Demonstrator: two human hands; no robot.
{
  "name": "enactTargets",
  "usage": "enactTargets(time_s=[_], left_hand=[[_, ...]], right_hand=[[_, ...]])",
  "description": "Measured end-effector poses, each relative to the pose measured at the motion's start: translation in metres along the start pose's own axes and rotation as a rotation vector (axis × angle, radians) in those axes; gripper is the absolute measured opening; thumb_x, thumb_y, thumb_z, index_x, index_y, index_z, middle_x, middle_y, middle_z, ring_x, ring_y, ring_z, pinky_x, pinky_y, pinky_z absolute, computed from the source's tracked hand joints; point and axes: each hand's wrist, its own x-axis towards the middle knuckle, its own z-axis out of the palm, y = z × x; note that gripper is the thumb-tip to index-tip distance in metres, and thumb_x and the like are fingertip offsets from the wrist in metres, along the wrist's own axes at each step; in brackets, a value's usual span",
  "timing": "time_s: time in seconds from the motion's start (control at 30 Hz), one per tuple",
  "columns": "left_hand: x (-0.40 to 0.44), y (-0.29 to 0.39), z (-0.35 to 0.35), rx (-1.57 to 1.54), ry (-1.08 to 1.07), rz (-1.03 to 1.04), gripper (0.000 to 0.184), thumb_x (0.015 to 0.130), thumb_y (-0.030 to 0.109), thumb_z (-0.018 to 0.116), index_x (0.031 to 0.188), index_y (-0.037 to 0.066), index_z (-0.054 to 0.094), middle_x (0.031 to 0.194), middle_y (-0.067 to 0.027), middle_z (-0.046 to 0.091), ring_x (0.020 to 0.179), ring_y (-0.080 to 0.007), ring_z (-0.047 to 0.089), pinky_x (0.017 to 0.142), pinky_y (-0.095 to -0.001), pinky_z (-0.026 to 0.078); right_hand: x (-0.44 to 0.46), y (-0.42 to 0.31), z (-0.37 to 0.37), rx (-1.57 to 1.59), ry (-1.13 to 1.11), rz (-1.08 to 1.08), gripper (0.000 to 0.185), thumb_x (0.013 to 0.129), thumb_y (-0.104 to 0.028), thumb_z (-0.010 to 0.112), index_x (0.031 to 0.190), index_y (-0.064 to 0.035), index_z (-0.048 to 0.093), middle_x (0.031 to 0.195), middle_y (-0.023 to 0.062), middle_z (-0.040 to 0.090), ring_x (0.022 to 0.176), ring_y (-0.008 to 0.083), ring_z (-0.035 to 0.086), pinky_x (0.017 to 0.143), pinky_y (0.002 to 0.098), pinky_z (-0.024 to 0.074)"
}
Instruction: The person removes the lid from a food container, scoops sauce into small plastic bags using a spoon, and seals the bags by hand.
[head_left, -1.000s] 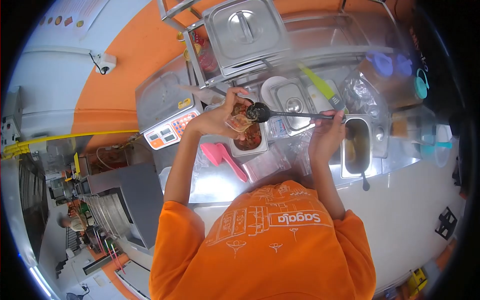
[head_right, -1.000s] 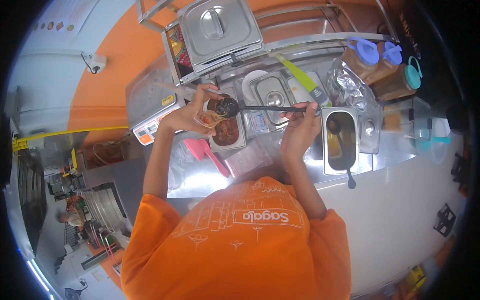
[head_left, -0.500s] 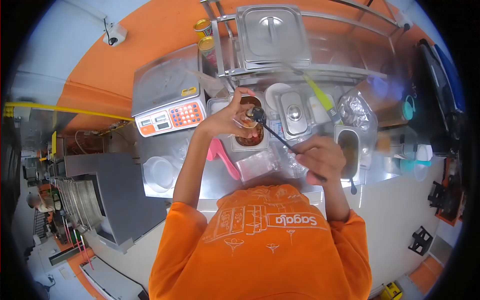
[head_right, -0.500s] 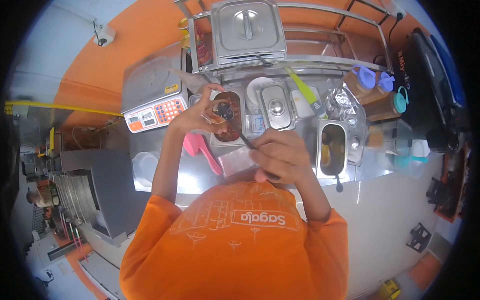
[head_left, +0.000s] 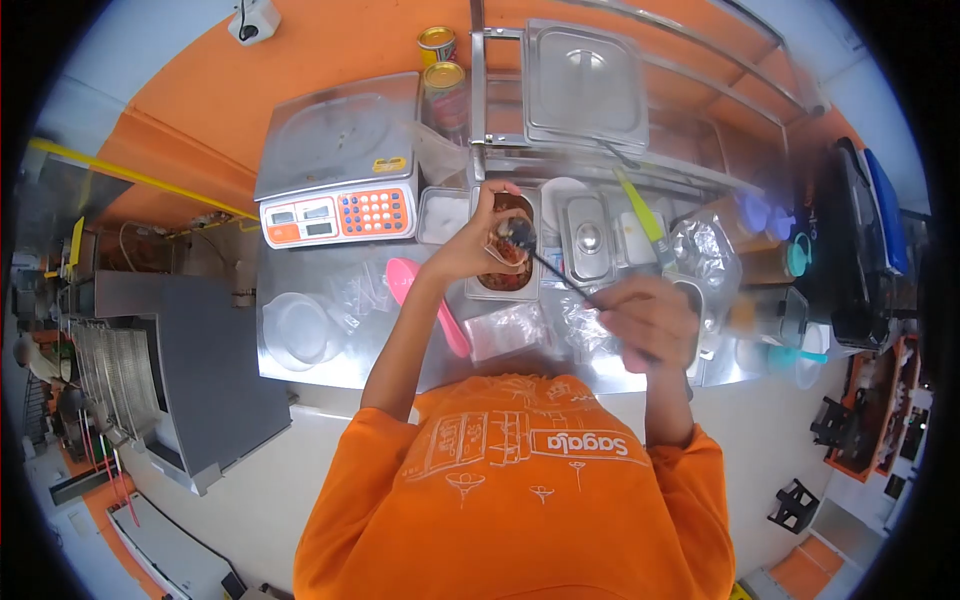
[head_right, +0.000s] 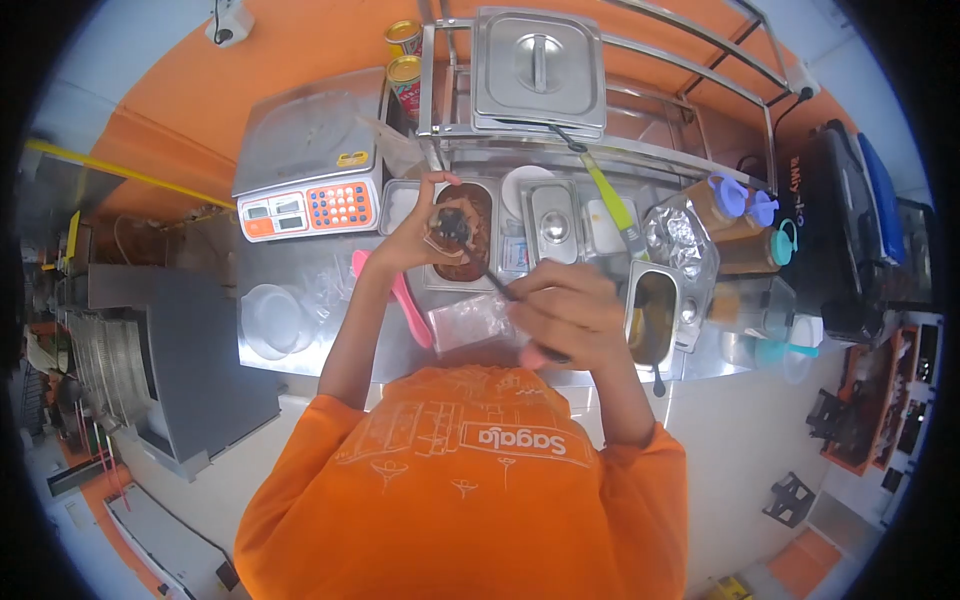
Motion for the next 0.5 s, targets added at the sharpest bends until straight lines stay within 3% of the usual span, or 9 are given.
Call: enactTargets(time_s=[0.07,0.13,0.23,0.33,0.5], left_hand=[[-0.001,0.000,0.002,-0.009,0.071,-0.030,0.088,0.056,-0.017,0.068,0.120,0.015,0.017,0.108,-0.0079,0.039,0.099,-0.0179,0.047,0.080,-0.0259,0.043],[0.000,-0.006,0.001,-0.057,0.080,-0.021,0.088,0.055,-0.018,0.067,0.120,0.015,0.018,0.116,-0.0069,0.031,0.105,-0.0191,0.043,0.083,-0.0256,0.043],[0.002,-0.008,-0.003,-0.280,0.038,-0.180,0.089,0.053,-0.020,0.067,0.119,0.014,0.018,0.121,-0.0051,0.024,0.113,-0.0212,0.039,0.087,-0.0253,0.040],[0.005,-0.021,-0.004,-0.218,0.124,-0.056,0.087,0.054,-0.020,0.066,0.119,0.014,0.018,0.116,-0.0071,0.032,0.109,-0.0203,0.042,0.087,-0.0253,0.039],[0.005,-0.022,-0.009,-0.191,0.145,-0.074,0.085,0.056,-0.019,0.065,0.118,0.014,0.019,0.102,-0.0081,0.044,0.102,-0.0183,0.047,0.083,-0.0260,0.040]], right_hand=[[-0.007,0.003,0.001,0.047,0.168,0.070,0.040,0.086,-0.035,0.053,0.076,0.0040,0.059,0.061,0.0065,0.052,0.054,0.0228,0.058,0.040,0.0263,0.0425],[-0.009,0.006,0.002,0.059,0.209,0.131,0.041,0.090,-0.032,0.048,0.077,0.0049,0.059,0.061,0.0082,0.055,0.055,0.0253,0.060,0.043,0.0275,0.0461],[-0.009,0.012,0.005,0.066,0.239,0.162,0.041,0.091,-0.031,0.046,0.076,0.0051,0.058,0.060,0.0085,0.055,0.054,0.0256,0.060,0.043,0.0277,0.0466],[-0.011,0.015,0.008,0.046,0.222,0.136,0.041,0.092,-0.031,0.046,0.077,0.0055,0.058,0.059,0.0087,0.055,0.055,0.0260,0.060,0.043,0.0278,0.0467],[-0.015,0.023,0.010,0.041,0.181,0.103,0.043,0.091,-0.032,0.046,0.077,0.0067,0.058,0.059,0.0095,0.055,0.054,0.0266,0.060,0.043,0.0284,0.0469]])
